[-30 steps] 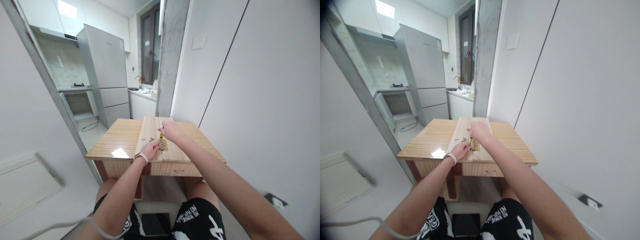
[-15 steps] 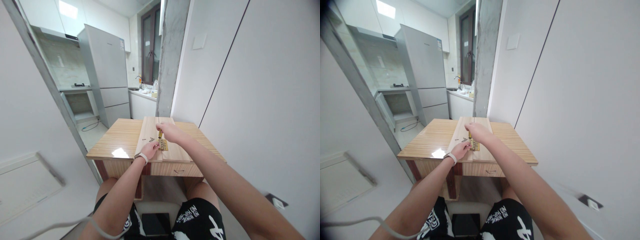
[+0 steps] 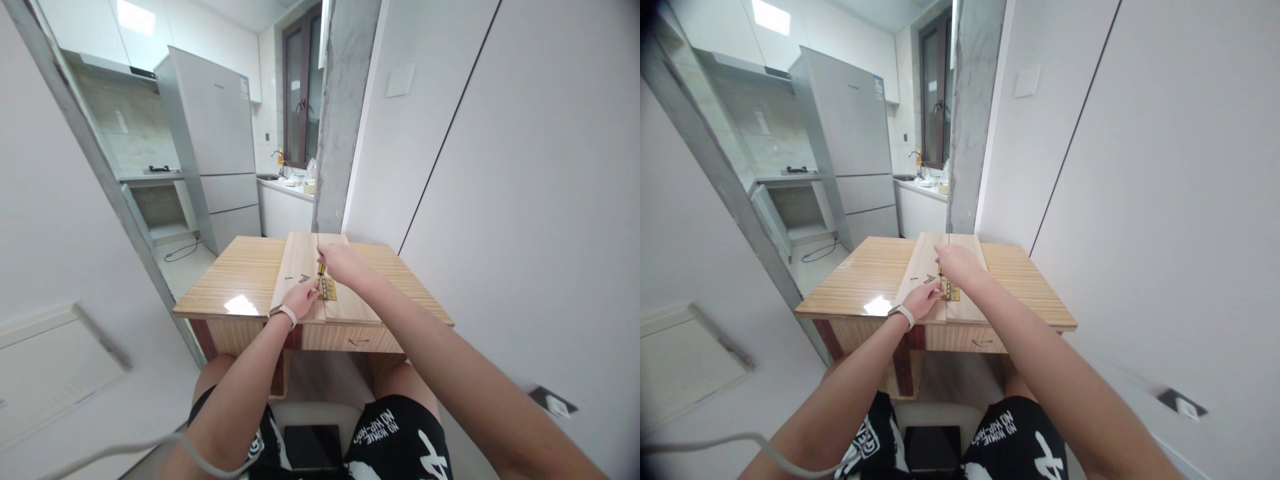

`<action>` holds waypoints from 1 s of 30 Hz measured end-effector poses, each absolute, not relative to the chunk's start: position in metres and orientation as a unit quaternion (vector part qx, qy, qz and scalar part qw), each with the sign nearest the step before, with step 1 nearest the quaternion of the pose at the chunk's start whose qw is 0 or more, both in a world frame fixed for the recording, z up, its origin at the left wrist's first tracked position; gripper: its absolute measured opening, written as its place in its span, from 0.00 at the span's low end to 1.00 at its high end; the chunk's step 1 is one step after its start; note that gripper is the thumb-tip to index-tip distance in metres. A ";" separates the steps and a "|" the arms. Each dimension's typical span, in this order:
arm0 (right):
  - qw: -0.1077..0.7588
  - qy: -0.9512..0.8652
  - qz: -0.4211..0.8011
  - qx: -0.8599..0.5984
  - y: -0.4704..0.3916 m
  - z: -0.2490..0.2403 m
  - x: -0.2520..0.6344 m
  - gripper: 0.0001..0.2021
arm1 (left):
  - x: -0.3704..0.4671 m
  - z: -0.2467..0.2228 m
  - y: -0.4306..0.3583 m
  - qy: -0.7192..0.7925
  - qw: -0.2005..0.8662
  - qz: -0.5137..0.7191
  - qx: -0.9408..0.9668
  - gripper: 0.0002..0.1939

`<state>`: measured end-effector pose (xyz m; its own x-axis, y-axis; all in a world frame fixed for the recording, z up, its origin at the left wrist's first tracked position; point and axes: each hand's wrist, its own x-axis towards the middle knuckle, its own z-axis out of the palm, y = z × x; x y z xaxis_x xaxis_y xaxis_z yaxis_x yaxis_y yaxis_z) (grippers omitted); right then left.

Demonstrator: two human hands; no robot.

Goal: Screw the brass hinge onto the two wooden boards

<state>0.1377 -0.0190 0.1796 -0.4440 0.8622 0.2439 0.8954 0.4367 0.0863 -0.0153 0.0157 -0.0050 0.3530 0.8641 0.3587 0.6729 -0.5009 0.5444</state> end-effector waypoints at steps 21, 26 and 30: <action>0.062 -0.820 -0.136 -0.553 -0.025 0.179 0.133 0.17 | -0.015 -0.002 0.014 0.475 0.129 0.300 0.817 0.09; 0.055 -0.854 -0.129 -0.501 -0.026 0.184 0.138 0.10 | -0.016 -0.002 0.013 0.468 0.142 0.306 0.817 0.08; 0.051 -0.886 -0.108 -0.448 -0.026 0.188 0.142 0.12 | -0.016 0.000 0.011 0.462 0.154 0.308 0.817 0.10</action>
